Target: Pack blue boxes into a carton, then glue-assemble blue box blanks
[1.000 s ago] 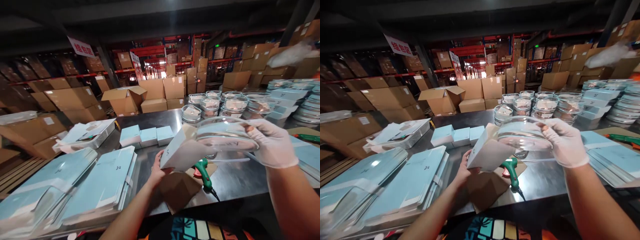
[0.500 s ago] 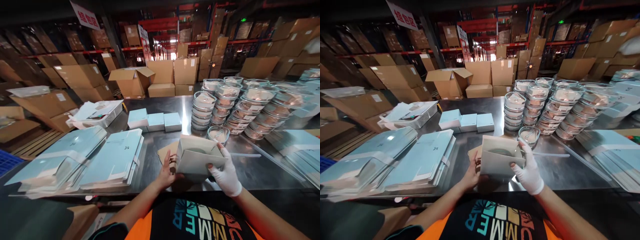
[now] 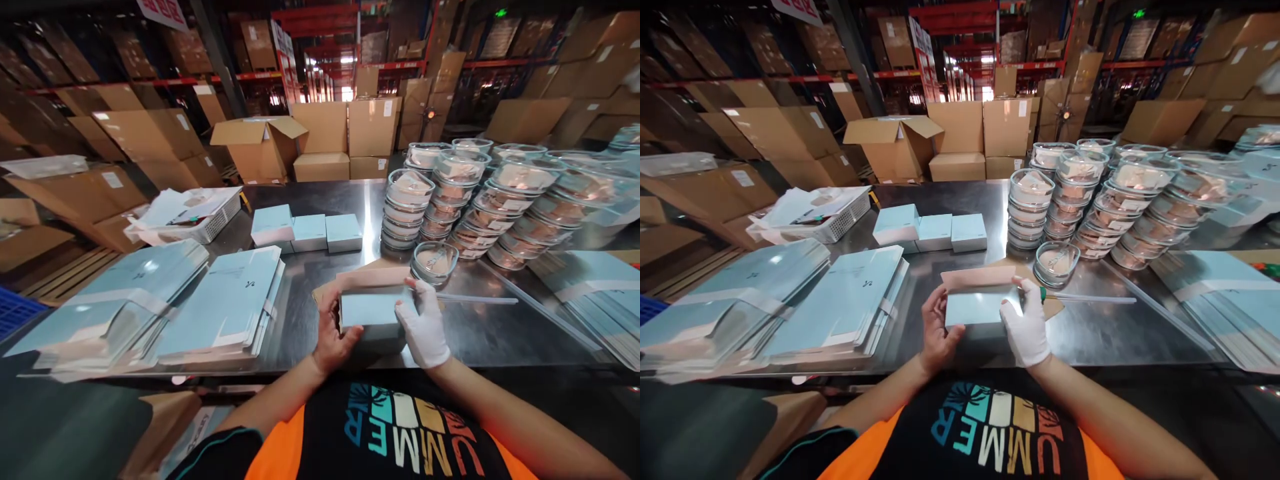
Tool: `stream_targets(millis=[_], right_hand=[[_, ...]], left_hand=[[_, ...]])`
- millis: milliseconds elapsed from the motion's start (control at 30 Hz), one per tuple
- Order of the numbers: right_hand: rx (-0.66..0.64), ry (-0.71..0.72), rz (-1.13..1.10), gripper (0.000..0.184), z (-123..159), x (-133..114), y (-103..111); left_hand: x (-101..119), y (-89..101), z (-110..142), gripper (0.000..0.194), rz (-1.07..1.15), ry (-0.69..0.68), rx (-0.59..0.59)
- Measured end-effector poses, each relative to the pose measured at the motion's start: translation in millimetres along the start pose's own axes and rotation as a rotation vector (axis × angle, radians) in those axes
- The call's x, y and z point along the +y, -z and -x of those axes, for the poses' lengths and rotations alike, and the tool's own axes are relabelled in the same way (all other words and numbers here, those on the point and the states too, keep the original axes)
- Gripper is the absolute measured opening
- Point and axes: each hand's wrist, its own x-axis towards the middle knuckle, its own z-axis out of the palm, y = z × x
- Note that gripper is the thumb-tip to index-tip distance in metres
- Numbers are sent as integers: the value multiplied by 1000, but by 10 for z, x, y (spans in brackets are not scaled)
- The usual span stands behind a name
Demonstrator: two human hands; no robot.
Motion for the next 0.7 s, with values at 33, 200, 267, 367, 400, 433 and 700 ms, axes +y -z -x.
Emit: stream_targets(millis=[33,200,267,367,400,433,700], right_hand=[[17,19,-25,55,-37,-9,-2],[-96,111,297,46,-306,42,313],[-221,-47,699,46,-405,136,482],[-528,-418,1069,43,-473,320,602],[-589,-482,1078,42,-477,376,605],[-604,-499,1051,42,-476,424,596],[-152,-557,439,47,-264,557,574]], left_hand=[[-27,29,12,69,-40,-6,-47],[-66,212,-126,70,-129,38,-157],[-45,259,-226,71,-97,80,-45],[7,298,-362,68,-32,143,95],[30,305,-398,67,-19,156,116],[53,309,-427,66,-12,167,127],[240,285,-497,69,61,272,159]])
